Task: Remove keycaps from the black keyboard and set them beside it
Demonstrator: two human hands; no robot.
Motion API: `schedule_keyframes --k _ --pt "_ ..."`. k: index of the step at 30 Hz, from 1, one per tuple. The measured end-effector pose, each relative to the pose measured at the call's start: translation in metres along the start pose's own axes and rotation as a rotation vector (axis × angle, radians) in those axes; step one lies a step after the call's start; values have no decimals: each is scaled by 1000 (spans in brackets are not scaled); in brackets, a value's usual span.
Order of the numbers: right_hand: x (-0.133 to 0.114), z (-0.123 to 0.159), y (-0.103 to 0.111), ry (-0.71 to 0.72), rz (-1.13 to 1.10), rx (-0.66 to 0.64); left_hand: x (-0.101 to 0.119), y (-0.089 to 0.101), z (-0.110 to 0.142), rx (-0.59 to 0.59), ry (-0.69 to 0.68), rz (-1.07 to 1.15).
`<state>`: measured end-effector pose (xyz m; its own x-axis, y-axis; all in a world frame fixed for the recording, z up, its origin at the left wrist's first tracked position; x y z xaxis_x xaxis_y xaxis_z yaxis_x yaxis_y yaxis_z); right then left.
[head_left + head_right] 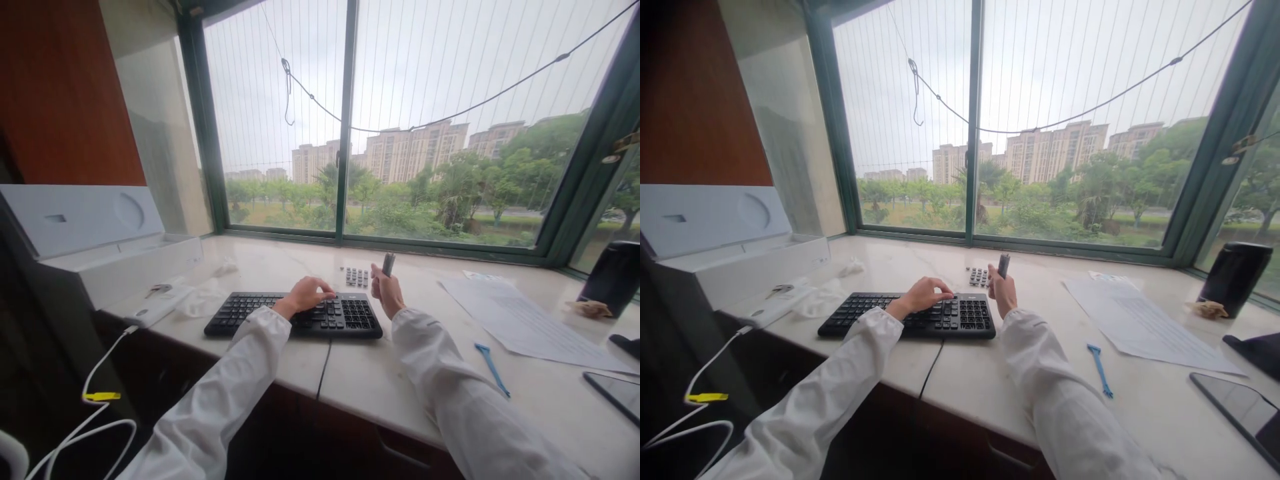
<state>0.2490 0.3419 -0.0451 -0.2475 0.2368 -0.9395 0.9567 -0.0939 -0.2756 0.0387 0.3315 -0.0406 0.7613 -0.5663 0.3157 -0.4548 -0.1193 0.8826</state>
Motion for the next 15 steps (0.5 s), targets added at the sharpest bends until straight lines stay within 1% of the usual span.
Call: schedule_keyframes --k 1,3,6,8,11,15 --pt "2 0 -7 -10 -110 -68 1 -2 2 5 -11 7" --pt "4 1 -20 -12 -239 -172 4 -5 4 7 -35 8" --pt "8 1 -36 -11 -316 -217 3 -7 6 21 -50 0" --pt "12 -1 -46 -9 -329 -209 2 -7 7 39 -54 -4" --pt "22 -6 -62 -48 -323 -164 2 -8 9 63 -46 -12" --pt "35 -12 -75 -92 -299 -17 2 -9 9 66 -27 -7"
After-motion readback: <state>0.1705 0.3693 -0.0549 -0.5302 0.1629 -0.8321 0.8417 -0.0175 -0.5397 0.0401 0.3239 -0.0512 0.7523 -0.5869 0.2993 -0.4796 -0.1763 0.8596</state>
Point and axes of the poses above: each hand's wrist, its own z-axis away from the middle knuckle, its own y-axis out of the back of the hand, x = y × z, the point moved 6 cm from there along -z, towards the middle knuckle, and after that the axes turned 5 degrees about -z, right-handed, at the moved point
